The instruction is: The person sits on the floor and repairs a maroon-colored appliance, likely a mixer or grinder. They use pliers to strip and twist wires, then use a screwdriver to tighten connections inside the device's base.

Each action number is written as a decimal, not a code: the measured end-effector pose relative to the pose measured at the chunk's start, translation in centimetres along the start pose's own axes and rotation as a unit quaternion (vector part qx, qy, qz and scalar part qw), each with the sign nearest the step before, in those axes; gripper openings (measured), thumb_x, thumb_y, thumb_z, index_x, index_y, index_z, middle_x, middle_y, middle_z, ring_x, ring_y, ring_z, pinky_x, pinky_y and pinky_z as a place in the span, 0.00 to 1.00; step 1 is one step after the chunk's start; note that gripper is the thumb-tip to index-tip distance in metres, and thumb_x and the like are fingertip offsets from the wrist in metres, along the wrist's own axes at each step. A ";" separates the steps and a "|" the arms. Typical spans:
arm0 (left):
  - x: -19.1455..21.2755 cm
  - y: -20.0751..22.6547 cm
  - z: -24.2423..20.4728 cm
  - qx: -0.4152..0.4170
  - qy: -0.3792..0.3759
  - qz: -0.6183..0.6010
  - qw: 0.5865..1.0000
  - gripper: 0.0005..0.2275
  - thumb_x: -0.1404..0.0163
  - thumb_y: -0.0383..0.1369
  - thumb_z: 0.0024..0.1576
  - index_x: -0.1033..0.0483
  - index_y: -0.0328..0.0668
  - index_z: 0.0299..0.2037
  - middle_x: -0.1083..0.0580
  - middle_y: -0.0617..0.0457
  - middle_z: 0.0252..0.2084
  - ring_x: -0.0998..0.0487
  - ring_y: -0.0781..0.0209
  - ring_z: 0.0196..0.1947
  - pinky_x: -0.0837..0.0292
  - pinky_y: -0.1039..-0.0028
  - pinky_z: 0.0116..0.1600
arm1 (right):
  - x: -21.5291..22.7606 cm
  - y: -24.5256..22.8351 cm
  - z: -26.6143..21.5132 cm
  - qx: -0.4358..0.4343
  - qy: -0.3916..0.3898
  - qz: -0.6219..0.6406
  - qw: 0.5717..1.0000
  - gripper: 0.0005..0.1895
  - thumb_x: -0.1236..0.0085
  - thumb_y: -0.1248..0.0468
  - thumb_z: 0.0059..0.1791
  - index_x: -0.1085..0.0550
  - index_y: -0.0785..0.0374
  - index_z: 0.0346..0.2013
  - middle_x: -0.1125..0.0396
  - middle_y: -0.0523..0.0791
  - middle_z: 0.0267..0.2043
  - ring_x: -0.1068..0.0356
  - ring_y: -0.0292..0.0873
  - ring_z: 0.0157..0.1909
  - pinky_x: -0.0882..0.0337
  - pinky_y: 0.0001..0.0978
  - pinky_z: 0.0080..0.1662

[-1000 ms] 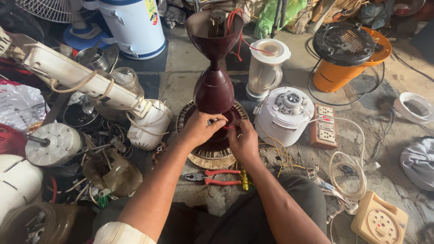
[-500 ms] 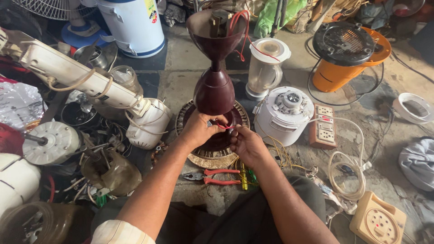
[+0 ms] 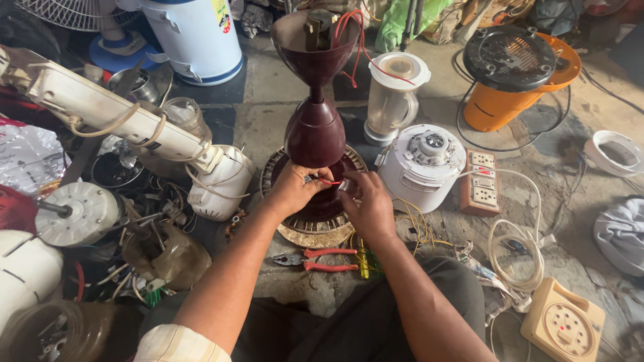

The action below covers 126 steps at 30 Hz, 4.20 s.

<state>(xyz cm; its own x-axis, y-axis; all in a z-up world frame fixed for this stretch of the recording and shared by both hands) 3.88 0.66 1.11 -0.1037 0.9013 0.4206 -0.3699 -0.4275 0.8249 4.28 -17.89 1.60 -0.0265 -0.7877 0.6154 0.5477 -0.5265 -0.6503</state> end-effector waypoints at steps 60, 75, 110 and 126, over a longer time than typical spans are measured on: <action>-1.8 -2.7 -3.7 0.217 0.213 -0.178 0.936 0.08 0.44 0.33 0.59 0.21 0.35 0.39 0.23 0.56 0.32 0.26 0.70 0.31 0.32 0.76 0.38 | -2.2 -0.2 -0.5 0.004 -0.054 0.099 0.994 0.07 0.38 0.65 0.49 0.21 0.63 0.39 0.30 0.47 0.35 0.27 0.47 0.36 0.29 0.38 0.39; 0.4 -1.8 -3.0 0.236 0.159 0.030 0.958 0.08 0.44 0.32 0.55 0.19 0.33 0.36 0.19 0.46 0.31 0.18 0.59 0.32 0.25 0.68 0.40 | -2.7 -0.3 -0.8 0.014 -0.054 0.120 0.991 0.06 0.39 0.66 0.47 0.21 0.62 0.38 0.30 0.46 0.36 0.26 0.45 0.35 0.26 0.37 0.35; 2.7 2.1 -2.3 -0.132 0.149 0.156 0.967 0.09 0.36 0.27 0.46 0.23 0.36 0.33 0.24 0.44 0.45 0.23 0.41 0.49 0.29 0.59 0.55 | -12.4 19.8 -7.1 -0.236 -0.378 -0.277 0.851 0.25 0.40 0.58 0.46 0.25 0.63 0.56 0.31 0.57 0.58 0.29 0.58 0.58 0.26 0.49 0.55; 2.9 2.5 -2.4 -0.076 0.158 0.134 0.975 0.10 0.41 0.25 0.53 0.21 0.39 0.45 0.21 0.47 0.39 0.20 0.47 0.40 0.26 0.62 0.47 | -10.8 14.6 -6.3 -0.356 -0.417 -0.284 0.787 0.26 0.39 0.53 0.48 0.25 0.63 0.56 0.30 0.51 0.59 0.28 0.51 0.61 0.26 0.42 0.57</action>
<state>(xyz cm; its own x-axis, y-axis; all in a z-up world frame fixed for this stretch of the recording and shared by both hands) 0.45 2.34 3.53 -0.4857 0.7451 0.4570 -0.4205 -0.6575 0.6252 7.29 -19.04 -17.32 0.6221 -0.0331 0.7823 0.0312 -0.9973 -0.0671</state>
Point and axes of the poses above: each hand's wrist, its own z-axis towards the middle knuckle, its own x-axis out of the back of the hand, y = z × x, the point moved 4 cm from there along z, towards the middle knuckle
